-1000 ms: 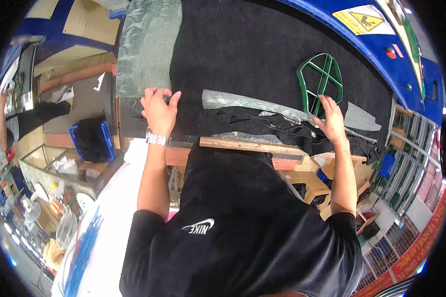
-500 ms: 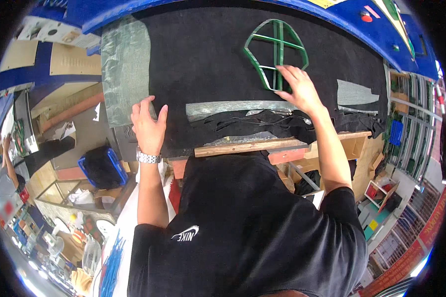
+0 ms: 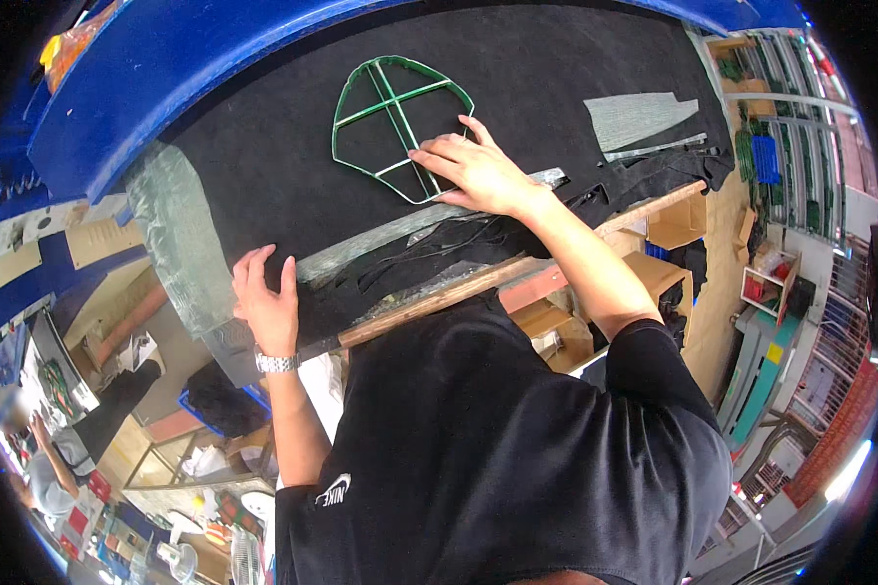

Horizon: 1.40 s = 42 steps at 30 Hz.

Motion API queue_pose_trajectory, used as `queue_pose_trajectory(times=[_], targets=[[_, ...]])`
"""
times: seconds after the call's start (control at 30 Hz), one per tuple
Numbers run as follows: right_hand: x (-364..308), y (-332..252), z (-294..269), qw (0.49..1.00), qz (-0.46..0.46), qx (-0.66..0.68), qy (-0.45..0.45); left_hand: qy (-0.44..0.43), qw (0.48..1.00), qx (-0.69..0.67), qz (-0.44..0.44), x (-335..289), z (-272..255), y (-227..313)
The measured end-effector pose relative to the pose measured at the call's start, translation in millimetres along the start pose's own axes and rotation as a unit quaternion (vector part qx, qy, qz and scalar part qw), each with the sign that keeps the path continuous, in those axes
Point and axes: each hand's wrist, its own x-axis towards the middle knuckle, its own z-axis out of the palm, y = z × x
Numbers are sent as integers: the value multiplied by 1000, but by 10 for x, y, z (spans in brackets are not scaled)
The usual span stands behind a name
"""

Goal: Manually position cutting dies on fabric and use a hydraulic press to cut shoe components.

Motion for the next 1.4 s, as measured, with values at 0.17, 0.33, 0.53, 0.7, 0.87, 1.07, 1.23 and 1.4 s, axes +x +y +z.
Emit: queue_pose_trajectory(times=[0.17,0.33,0.53,0.7,0.87,1.07,1.23,1.4], targets=[[-140,-47,8,997,56,-3,55,-2,997,-29,73,190,203,191],[-383,158,249,971,200,46,119,-10,992,13,128,556,631,461],[-392,237,300,978,157,47,132,0,990,51,131,614,997,572],[-453,282,358,978,133,59,153,10,985,36,167,568,999,451],[-461,252,363,979,135,40,144,35,984,56,163,536,1009,473],[-430,247,341,984,135,7,118,48,983,54,167,547,1005,522],[-476,298,270,985,134,15,111,40,983,75,164,566,991,634],[-492,641,-532,987,14,158,40,32,987,104,121,407,987,647]])
